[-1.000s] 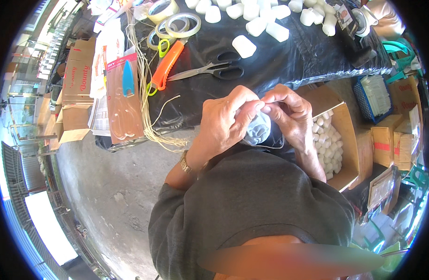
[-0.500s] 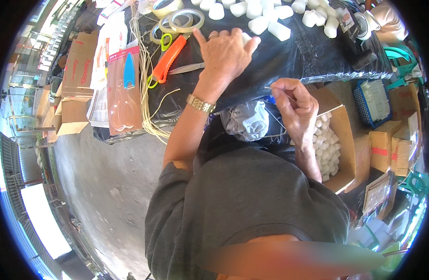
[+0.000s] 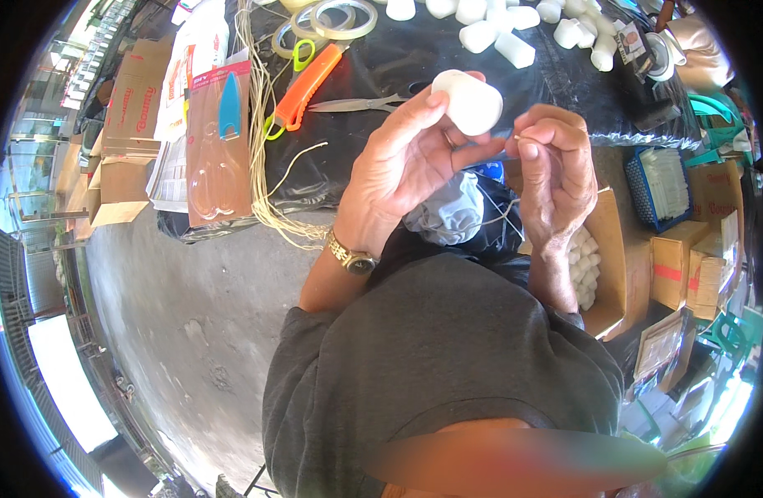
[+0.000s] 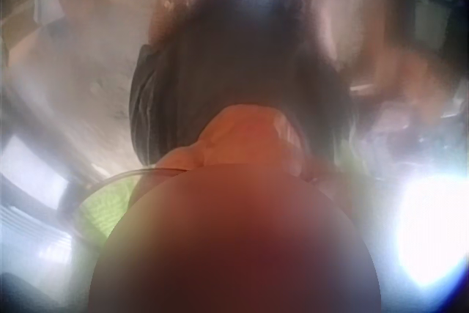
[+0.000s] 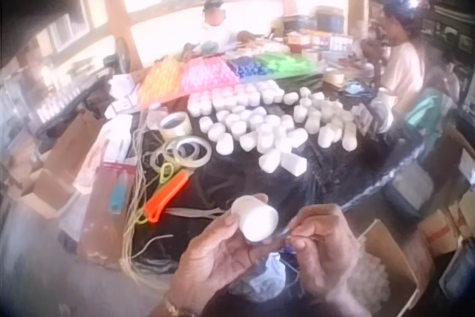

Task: The person inserts wicks into small white cylindrical candles, trims the wicks with scissors, and places the finished candles on a table. The person repeats this process for multiple candles.

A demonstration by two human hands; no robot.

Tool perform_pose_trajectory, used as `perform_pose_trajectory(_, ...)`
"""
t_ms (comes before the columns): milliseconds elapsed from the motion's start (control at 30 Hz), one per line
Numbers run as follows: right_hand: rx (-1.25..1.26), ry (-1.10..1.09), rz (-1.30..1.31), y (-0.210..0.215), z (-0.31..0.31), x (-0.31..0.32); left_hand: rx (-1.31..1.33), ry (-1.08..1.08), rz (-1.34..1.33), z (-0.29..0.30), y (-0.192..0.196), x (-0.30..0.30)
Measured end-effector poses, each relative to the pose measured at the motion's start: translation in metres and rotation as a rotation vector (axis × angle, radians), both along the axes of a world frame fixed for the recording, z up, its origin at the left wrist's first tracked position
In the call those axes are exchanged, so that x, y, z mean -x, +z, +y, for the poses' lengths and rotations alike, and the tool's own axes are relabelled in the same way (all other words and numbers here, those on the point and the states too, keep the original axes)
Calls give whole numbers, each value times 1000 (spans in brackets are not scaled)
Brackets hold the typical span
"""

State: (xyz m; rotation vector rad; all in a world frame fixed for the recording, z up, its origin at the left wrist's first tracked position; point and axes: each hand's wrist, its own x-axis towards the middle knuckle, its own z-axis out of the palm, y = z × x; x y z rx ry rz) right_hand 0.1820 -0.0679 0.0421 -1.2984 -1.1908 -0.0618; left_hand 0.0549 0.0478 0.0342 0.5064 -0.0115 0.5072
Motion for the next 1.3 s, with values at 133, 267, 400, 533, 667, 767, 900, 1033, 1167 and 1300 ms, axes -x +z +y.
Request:
perform_pose_trajectory(133, -20, 5, -102, 7, 10, 6, 35, -31, -74, 0, -2, 8)
perform_pose_trajectory(267, -76, 31, -166, 14, 18, 11, 35, 2, -38, -2, -3, 11)
perform_pose_trajectory(400, -81, 27, -208, 17, 23, 15, 80, -15, -126, -2, -4, 11)
perform_pose_trajectory(533, -81, -24, -285, 17, 25, 16, 64, 54, -109, -5, -5, 10)
perform_pose_trajectory(667, -67, -56, -294, 15, 26, 16, 43, 77, -65, -7, -5, 10)
perform_pose_trajectory(767, -91, -82, -346, 13, 28, 16, 36, 78, -72, -7, -6, 10)
perform_pose_trajectory(900, -107, -122, -409, 11, 30, 16, 11, 128, -50, -8, -6, 11)
perform_pose_trajectory(1033, -58, -135, -400, 11, 27, 19, -72, 202, -30, -8, -7, 12)
perform_pose_trajectory(1167, 45, -37, -275, 13, 21, 20, -120, 297, 1, -6, -7, 16)
perform_pose_trajectory(1300, 61, 54, -192, 15, 19, 21, -171, 365, 53, -6, -8, 19)
